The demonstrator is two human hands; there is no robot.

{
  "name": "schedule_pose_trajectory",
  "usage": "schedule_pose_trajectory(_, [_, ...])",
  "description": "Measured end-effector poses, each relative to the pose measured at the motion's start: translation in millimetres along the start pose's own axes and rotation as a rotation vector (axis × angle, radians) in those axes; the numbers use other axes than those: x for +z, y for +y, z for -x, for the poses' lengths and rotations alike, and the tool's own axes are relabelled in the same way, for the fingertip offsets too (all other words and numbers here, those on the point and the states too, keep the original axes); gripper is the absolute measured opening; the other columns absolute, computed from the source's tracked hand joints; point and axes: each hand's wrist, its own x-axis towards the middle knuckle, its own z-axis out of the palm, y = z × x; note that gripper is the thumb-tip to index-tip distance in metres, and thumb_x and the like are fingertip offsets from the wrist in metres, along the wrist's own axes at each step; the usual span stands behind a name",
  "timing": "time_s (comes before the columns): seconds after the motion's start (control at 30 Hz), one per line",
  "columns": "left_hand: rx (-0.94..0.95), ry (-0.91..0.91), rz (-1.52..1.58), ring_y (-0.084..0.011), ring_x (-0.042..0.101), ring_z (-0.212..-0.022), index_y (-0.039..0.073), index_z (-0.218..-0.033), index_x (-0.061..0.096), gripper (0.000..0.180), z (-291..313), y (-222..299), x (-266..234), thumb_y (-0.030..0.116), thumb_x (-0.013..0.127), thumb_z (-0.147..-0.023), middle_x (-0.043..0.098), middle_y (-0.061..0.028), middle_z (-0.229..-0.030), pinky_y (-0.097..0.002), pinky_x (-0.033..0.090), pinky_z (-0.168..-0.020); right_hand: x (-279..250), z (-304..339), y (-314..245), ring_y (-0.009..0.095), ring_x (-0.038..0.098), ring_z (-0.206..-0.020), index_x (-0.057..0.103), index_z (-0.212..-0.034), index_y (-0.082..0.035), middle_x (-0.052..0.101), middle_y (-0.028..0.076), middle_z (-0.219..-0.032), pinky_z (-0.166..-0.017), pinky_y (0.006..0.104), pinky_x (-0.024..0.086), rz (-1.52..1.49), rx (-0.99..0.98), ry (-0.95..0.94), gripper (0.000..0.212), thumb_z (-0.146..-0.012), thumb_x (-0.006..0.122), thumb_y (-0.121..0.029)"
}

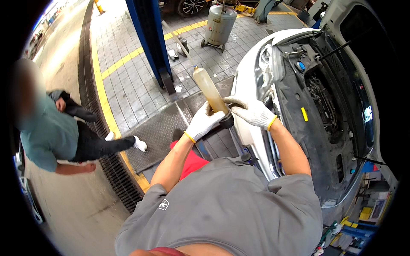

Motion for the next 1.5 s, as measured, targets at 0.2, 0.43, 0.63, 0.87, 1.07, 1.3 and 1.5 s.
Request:
schedule_pose_trajectory(0.2, [-0.037,-0.048,0.003,-0.0171,0.063,-0.114,-0.002,-0.142,0.05,0.057,-51,41,-62,0.022,0.072,-0.095,0.065,-0.0117,-0.128,-0.0316,0.05,-0.102,27,-39,14,0.019,0.068,-0.108,0.052,-0.146,0.002,0.068,0.014,-0.127,-0.093,0.034,0.056,-0.431,0.228,0.227,0.05,-0.105,0.059,-0.025])
schedule_pose_trajectory(0.43, [-0.115,-0.192,0.024,-0.0162,0.06,-0.116,-0.002,-0.14,0.052,0.052,-125,107,-98,0.022,0.069,-0.098,0.063,-0.0115,-0.129,-0.0318,0.049,-0.104,80,-13,-3,0.022,0.069,-0.098,0.045,-0.149,0.003,0.065,0.017,-0.121,-0.087,0.0341,0.058,-0.943,0.398,0.191,0.066,-0.105,0.059,-0.043])
schedule_pose_trajectory(0.63, [-0.083,-0.288,0.001,-0.0077,0.06,-0.1,0.003,-0.143,0.052,0.05,-207,131,-93,0.029,0.063,-0.101,0.064,-0.0022,-0.123,-0.0233,0.05,-0.081,63,-33,-41,0.019,0.069,-0.084,0.049,-0.141,0.009,0.068,0.011,-0.093,-0.078,0.0303,0.055,-0.85,0.458,0.279,0.048,-0.103,0.058,-0.019])
schedule_pose_trajectory(0.87, [-0.095,-0.363,0.014,-0.0076,0.062,-0.102,0.004,-0.14,0.054,0.047,-322,140,-69,0.032,0.061,-0.102,0.065,-0.0024,-0.121,-0.024,0.052,-0.081,13,-85,-22,0.014,0.062,-0.063,0.06,-0.128,0.01,0.063,0.006,-0.075,-0.062,0.0279,0.052,-0.786,0.385,0.621,0.033,-0.102,0.058,-0.01])
schedule_pose_trajectory(1.07, [-0.031,-0.402,-0.055,-0.0088,0.064,-0.102,0.003,-0.14,0.053,0.048,-457,164,-44,0.035,0.058,-0.105,0.065,-0.0048,-0.12,-0.0271,0.055,-0.086,-85,-163,20,0.01,0.06,-0.058,0.065,-0.126,0.007,0.063,0.003,-0.072,-0.055,0.0248,0.049,-0.727,0.281,0.715,0.031,-0.1,0.059,-0.01])
schedule_pose_trajectory(1.3, [0.371,-0.085,-0.573,-0.026,0.057,-0.126,0.003,-0.149,0.044,0.071,-573,204,-39,0.037,0.071,-0.094,0.059,-0.0159,-0.136,-0.0399,0.049,-0.106,-226,-239,29,0.007,0.058,-0.058,0.065,-0.128,0.007,0.061,0.001,-0.074,-0.055,0.0244,0.049,-0.548,0.283,0.733,0.033,-0.099,0.062,-0.008])
schedule_pose_trajectory(1.5, [1.204,-0.121,-1.133,-0.0416,0.044,-0.141,0.011,-0.144,0.053,0.098,-632,268,-26,0.028,0.095,-0.058,0.05,-0.0187,-0.146,-0.057,0.038,-0.117,-337,-291,3,0.008,0.06,-0.059,0.065,-0.128,0.01,0.066,0.005,-0.075,-0.052,0.024,0.048,-0.21,0.266,0.751,0.037,-0.098,0.062,-0.011])
